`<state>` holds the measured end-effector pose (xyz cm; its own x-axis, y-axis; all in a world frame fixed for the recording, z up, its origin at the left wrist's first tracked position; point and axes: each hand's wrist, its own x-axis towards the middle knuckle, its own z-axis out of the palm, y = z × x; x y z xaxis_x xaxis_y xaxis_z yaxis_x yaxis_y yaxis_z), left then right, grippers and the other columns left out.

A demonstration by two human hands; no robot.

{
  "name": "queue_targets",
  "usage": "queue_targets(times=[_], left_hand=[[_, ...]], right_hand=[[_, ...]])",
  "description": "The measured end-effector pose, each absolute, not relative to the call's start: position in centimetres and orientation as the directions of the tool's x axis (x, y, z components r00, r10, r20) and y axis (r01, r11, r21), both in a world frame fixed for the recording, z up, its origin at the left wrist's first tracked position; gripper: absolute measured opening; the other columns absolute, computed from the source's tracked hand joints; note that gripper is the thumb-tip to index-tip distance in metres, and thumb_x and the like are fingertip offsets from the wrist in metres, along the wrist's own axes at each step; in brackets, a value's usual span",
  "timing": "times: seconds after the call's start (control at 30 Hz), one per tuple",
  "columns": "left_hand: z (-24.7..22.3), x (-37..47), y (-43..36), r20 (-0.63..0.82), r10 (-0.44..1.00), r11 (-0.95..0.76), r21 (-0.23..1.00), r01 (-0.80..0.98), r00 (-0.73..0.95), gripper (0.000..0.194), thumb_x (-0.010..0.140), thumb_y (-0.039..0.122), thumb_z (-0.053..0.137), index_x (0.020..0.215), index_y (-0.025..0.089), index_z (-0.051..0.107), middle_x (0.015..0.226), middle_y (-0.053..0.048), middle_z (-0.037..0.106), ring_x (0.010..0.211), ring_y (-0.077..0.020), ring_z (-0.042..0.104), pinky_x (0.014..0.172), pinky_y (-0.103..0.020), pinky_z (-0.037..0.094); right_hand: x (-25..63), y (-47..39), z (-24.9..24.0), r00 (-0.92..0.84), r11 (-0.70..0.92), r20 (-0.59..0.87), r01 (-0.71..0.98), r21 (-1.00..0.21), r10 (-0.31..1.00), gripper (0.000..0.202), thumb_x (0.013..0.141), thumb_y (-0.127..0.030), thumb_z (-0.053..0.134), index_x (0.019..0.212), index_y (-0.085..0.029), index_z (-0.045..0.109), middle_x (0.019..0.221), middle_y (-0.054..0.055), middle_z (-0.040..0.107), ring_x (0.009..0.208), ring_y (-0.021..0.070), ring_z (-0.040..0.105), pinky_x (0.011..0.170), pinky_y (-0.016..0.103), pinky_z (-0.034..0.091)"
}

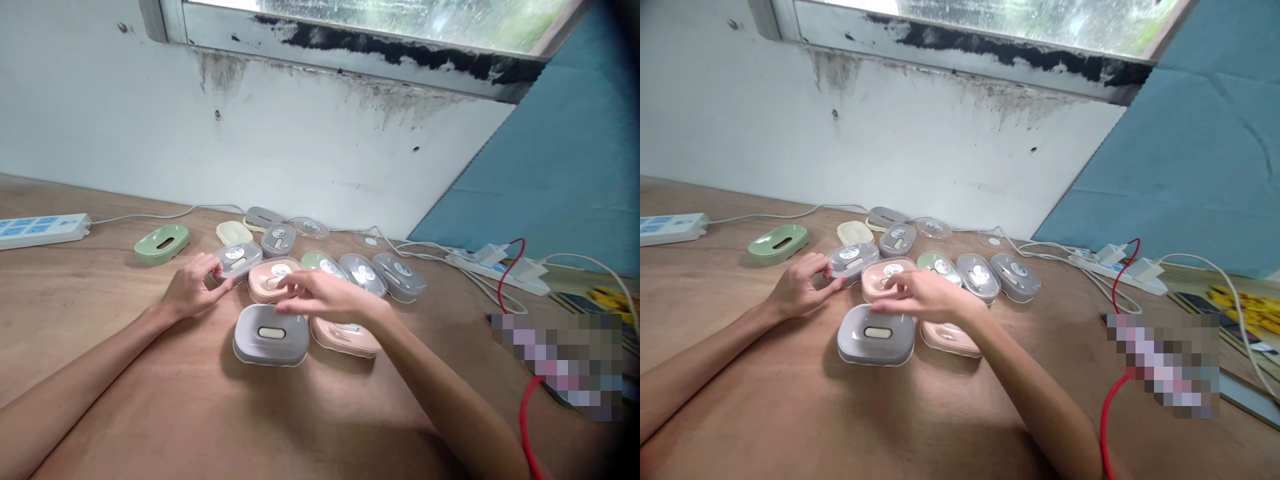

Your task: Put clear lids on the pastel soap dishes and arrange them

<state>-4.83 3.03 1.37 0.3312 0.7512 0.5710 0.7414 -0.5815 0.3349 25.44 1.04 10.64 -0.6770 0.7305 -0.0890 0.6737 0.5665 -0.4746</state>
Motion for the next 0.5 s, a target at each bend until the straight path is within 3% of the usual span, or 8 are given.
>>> queue_targets(times=[0.07, 0.13, 0.23, 0.33, 0.43, 0.5], left_hand=[[1.7, -4.4, 2.4, 0.579, 0.716, -0.641, 0.323, 0.696, 0.391, 0.029, 0.091, 0.039, 0.063, 0.074, 0.021, 0.047, 0.072, 0.000, 0.053, 0.069, -0.0181, 0.046, 0.066, -0.032, 0.036], [2.0, -3.7, 1.7, 0.559, 0.676, -0.713, 0.334, 0.616, 0.480, 0.028, 0.091, 0.036, 0.063, 0.073, 0.021, 0.047, 0.072, -0.001, 0.054, 0.070, -0.0182, 0.046, 0.067, -0.032, 0.036], [2.2, -2.5, 0.6, 0.500, 0.609, -0.793, 0.381, 0.475, 0.615, 0.030, 0.089, 0.038, 0.064, 0.073, 0.020, 0.047, 0.075, -0.002, 0.054, 0.073, -0.0185, 0.047, 0.069, -0.033, 0.037], [2.0, -1.6, 0.0, 0.414, 0.572, -0.805, 0.447, 0.389, 0.708, 0.044, 0.080, 0.054, 0.072, 0.075, 0.021, 0.044, 0.074, -0.001, 0.053, 0.072, -0.0186, 0.045, 0.068, -0.034, 0.036], [1.4, -1.2, 0.0, 0.350, 0.572, -0.785, 0.496, 0.371, 0.742, 0.065, 0.063, 0.071, 0.079, 0.079, 0.022, 0.040, 0.074, 0.000, 0.051, 0.068, -0.0172, 0.041, 0.064, -0.033, 0.034], [1.1, -1.2, 0.2, 0.337, 0.572, -0.777, 0.516, 0.362, 0.748, 0.071, 0.059, 0.076, 0.079, 0.079, 0.022, 0.037, 0.076, 0.001, 0.050, 0.067, -0.0163, 0.040, 0.064, -0.032, 0.033]], right_hand=[[26.6, 3.1, 10.4, -0.621, 0.568, 0.046, 0.680, -0.463, 0.782, 0.045, 0.098, -0.060, 0.049, 0.102, -0.021, 0.070, 0.098, 0.005, 0.074, 0.084, 0.0191, 0.066, 0.073, 0.031, 0.048], [27.9, 5.7, 9.6, -0.503, 0.525, 0.162, 0.766, -0.370, 0.849, 0.031, 0.098, -0.048, 0.051, 0.099, -0.021, 0.068, 0.100, 0.004, 0.072, 0.086, 0.0176, 0.065, 0.074, 0.029, 0.048], [29.5, 10.1, 8.3, -0.388, 0.437, 0.210, 0.851, -0.292, 0.897, 0.023, 0.097, -0.032, 0.049, 0.107, -0.018, 0.064, 0.108, 0.009, 0.070, 0.095, 0.0209, 0.064, 0.084, 0.033, 0.048], [30.1, 14.6, 7.6, -0.323, 0.356, 0.173, 0.908, -0.222, 0.931, 0.035, 0.091, -0.026, 0.057, 0.126, -0.017, 0.059, 0.127, 0.015, 0.063, 0.109, 0.0260, 0.062, 0.094, 0.039, 0.047], [29.9, 18.5, 7.4, -0.298, 0.302, 0.049, 0.941, -0.153, 0.953, 0.060, 0.081, -0.024, 0.074, 0.137, -0.019, 0.055, 0.140, 0.018, 0.056, 0.120, 0.0326, 0.058, 0.100, 0.046, 0.046], [29.6, 20.6, 7.3, -0.278, 0.274, -0.020, 0.955, -0.118, 0.960, 0.067, 0.081, -0.028, 0.078, 0.142, -0.020, 0.052, 0.145, 0.018, 0.052, 0.126, 0.0342, 0.055, 0.103, 0.050, 0.046]])
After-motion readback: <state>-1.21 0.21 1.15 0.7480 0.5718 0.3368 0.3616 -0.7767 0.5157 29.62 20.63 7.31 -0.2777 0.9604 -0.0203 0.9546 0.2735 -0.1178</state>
